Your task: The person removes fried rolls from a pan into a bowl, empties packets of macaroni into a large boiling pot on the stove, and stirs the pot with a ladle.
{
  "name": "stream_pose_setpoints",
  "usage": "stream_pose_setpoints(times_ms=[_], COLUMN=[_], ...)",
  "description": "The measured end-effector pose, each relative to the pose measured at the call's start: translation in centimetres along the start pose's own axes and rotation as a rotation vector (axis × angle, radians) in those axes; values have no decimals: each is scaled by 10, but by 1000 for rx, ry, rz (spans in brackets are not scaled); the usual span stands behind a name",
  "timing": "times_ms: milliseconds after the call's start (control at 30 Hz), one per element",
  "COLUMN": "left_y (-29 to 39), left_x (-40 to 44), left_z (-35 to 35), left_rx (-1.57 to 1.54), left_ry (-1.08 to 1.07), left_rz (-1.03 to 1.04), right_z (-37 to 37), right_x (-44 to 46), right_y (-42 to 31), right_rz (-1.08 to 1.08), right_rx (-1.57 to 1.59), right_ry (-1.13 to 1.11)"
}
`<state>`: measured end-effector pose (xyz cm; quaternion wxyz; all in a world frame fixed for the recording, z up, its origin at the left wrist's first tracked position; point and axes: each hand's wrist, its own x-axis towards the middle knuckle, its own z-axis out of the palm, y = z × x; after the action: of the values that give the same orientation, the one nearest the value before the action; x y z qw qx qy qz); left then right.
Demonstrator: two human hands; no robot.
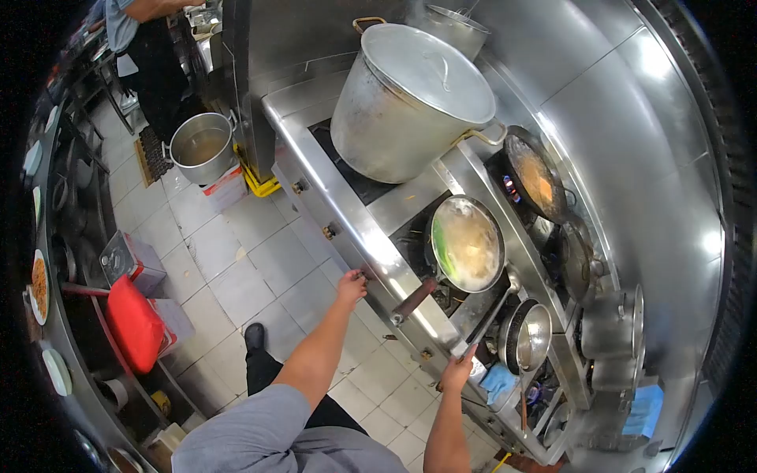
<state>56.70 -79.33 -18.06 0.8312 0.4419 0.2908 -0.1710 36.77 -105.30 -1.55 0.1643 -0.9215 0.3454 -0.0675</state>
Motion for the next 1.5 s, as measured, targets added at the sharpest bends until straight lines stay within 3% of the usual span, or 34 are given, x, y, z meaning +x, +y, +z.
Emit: stream_pose_setpoints(times_ms=[100, 267, 467, 567, 700, 767, 967, 1067, 1100, 1133, 1200, 1233, 1267, 1300, 1333, 1367, 1400, 1433, 1500], left_y=[0, 6, -11, -16, -11, -12, -18, -21, -18, -17, -31, 13, -48, -30, -37, -21, -2, 20, 80], left_x=[3, -4, 11, 15, 10, 10, 19, 13, 1, -9, -16, -61, -21, -46, -58, -73, -90, -106, -143], left_z=[0, 3, 2, -1, 1, 1, -2, -12, -20, -32, -76, -90, -140, -170, -216, -260, -298, -331, -391], left_rx=[11, 43, 11, 65, 66, 61, 51, 102, 258, 417, 655, 827, 1050, 1239, 1256, 1385, 1701, 1771, 983], left_ry=[18, 59, 58, 51, 25, 40, 18, 31, 13, -4, -171, -346, -431, -592, -615, -798, -963, -1055, -610], left_rz=[3, 34, 55, 105, 130, 115, 69, 145, 207, 273, 145, 5, 206, 171, 238, 209, 220, 1, -568], right_z=[1, 12, 10, 7, -18, -19, -40, -58, -69, -85, -99, -116, -129, -141, -150, -159, -170, -181, -194], right_x=[8, 15, 13, 5, -19, -31, -59, -57, -60, -62, -51, -50, -48, -45, -39, -35, -37, -40, -30], right_y=[8, 27, 38, 42, 19, 31, 24, 22, 14, -12, -23, -47, -71, -96, -118, -140, -177, -214, -260], right_rz=[16, 3, 16, -89, 62, 92, 56, 47, 47, 45, 138, 178, 93, 7, -40, -87, -133, -182, -343], right_rx=[-41, -19, 129, 89, 306, 585, 485, 570, 582, 613, 754, 772, 811, 846, 871, 892, 939, 984, 914], right_ry=[-185, -251, -182, -6, -34, -57, 29, 110, 117, 148, 114, 97, 123, 150, 154, 155, 166, 172, 93])
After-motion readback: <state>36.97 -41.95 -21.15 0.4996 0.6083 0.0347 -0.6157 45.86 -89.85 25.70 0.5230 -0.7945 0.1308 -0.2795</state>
